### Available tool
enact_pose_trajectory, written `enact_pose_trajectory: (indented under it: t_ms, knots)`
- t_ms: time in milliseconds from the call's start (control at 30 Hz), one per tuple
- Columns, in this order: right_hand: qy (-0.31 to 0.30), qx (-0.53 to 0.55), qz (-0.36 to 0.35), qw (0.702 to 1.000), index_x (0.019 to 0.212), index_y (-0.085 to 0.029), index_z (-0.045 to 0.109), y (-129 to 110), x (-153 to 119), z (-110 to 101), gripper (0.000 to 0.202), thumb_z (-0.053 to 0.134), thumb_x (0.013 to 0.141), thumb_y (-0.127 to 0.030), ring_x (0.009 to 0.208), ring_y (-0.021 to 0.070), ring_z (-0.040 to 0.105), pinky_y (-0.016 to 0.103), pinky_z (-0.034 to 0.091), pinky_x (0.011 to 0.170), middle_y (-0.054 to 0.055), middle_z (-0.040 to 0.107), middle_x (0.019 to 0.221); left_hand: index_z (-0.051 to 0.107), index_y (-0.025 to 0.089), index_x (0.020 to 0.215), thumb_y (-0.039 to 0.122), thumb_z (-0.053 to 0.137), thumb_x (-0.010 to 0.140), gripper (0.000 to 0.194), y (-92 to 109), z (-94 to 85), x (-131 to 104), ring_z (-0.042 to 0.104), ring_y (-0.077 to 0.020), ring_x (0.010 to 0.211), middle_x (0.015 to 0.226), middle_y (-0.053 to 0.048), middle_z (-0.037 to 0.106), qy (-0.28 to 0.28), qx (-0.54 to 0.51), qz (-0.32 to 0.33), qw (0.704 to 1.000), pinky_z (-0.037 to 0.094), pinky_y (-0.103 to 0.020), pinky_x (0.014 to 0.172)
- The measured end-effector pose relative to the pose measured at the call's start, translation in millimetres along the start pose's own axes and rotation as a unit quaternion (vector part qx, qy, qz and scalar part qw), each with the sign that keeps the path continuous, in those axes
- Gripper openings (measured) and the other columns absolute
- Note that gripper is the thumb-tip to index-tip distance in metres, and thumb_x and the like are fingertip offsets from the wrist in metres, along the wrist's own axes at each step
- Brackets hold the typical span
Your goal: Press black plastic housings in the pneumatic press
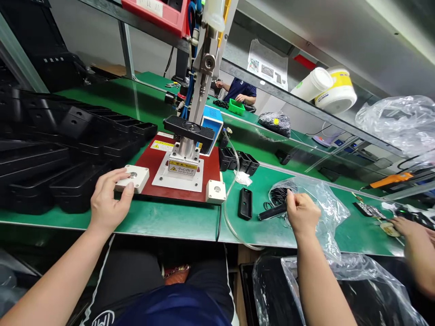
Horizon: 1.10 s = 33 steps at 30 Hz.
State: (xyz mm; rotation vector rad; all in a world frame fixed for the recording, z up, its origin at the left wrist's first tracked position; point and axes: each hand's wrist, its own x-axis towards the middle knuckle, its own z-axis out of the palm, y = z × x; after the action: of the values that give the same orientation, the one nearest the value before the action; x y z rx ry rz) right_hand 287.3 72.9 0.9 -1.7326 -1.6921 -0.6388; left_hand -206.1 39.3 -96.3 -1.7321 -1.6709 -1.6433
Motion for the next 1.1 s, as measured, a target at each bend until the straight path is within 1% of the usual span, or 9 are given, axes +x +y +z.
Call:
enact_pose_trajectory:
  t_ms: [100,200,333,500,700,800,900,1000,1100]
  knots:
    - [-0.055,0.013,0.042,0.998,0.053,-0.021,0.048,-2,-5,2,0.063,0.029,0.090,-0.068,0.063,0.0174,0.053,0.029,0.032,0.058,0.008,0.063,0.072,0.063,0.012,0.108,0.026,0.057,0.087,0.026,1,-0.5,0,0.060,-0.0252,0.113,0.116,-0.017,0.064,0.005,-0.004,-0.004,1.000,0.047,-0.042,0.101]
    - [-0.105,0.015,0.064,0.992,0.053,-0.021,0.049,0,-7,0,0.067,0.028,0.086,-0.076,0.056,0.0172,0.049,0.030,0.031,0.056,0.006,0.058,0.060,0.063,0.012,0.109,0.026,0.058,0.086,0.027,1,-1.3,0,0.060,-0.0261,0.114,0.116,-0.018,0.064,0.007,-0.007,-0.003,1.000,0.047,-0.043,0.101]
    - [-0.131,0.081,0.109,0.982,0.062,-0.022,0.057,8,-11,-8,0.066,0.037,0.080,-0.082,0.050,0.0164,0.045,0.030,0.032,0.056,0.002,0.053,0.051,0.064,0.012,0.110,0.026,0.059,0.085,0.029,2,-1.5,0,0.060,-0.0268,0.115,0.117,-0.018,0.065,0.008,-0.015,0.002,1.000,0.047,-0.044,0.101]
    - [-0.103,0.145,0.124,0.976,0.088,-0.020,0.068,18,-20,-13,0.064,0.034,0.087,-0.074,0.071,0.0209,0.061,0.033,0.044,0.069,0.009,0.070,0.082,0.064,0.013,0.111,0.027,0.059,0.084,0.030,2,-1.6,0,0.060,-0.0268,0.116,0.117,-0.017,0.065,0.012,-0.015,-0.002,1.000,0.047,-0.044,0.102]
    - [-0.054,0.215,0.132,0.966,0.106,-0.017,0.066,24,-32,0,0.048,0.041,0.091,-0.056,0.099,0.0233,0.064,0.039,0.048,0.090,0.012,0.071,0.104,0.063,0.016,0.113,0.028,0.059,0.084,0.031,2,-0.6,-1,0.059,-0.0268,0.117,0.120,-0.014,0.065,0.010,-0.009,-0.008,1.000,0.047,-0.045,0.102]
    - [-0.044,0.235,0.147,0.960,0.114,-0.016,0.061,29,-34,9,0.047,0.044,0.091,-0.053,0.103,0.0232,0.064,0.041,0.047,0.093,0.013,0.070,0.109,0.063,0.017,0.114,0.027,0.059,0.084,0.032,2,-0.9,-2,0.059,-0.0274,0.117,0.120,-0.014,0.065,0.004,-0.006,-0.011,1.000,0.046,-0.047,0.102]
    - [-0.054,0.240,0.165,0.955,0.107,-0.017,0.064,34,-32,20,0.047,0.047,0.087,-0.056,0.095,0.0229,0.065,0.039,0.049,0.087,0.013,0.070,0.105,0.062,0.019,0.114,0.027,0.059,0.084,0.032,2,-1.8,-2,0.058,-0.0271,0.118,0.121,-0.012,0.064,0.003,-0.006,-0.013,1.000,0.046,-0.047,0.103]
    - [-0.087,0.234,0.186,0.950,0.091,-0.016,0.067,38,-27,34,0.050,0.052,0.081,-0.062,0.081,0.0226,0.064,0.037,0.049,0.078,0.012,0.072,0.091,0.062,0.019,0.113,0.027,0.059,0.083,0.031,2,-2.4,-2,0.059,-0.0272,0.118,0.120,-0.012,0.065,0.006,-0.004,-0.011,1.000,0.046,-0.047,0.103]
    - [-0.116,0.228,0.208,0.944,0.087,-0.015,0.066,38,-26,46,0.053,0.051,0.079,-0.066,0.073,0.0222,0.063,0.036,0.048,0.073,0.011,0.071,0.082,0.062,0.017,0.113,0.027,0.059,0.084,0.031,3,-2.1,-1,0.059,-0.0272,0.117,0.120,-0.013,0.065,0.003,0.001,-0.009,1.000,0.047,-0.045,0.102]
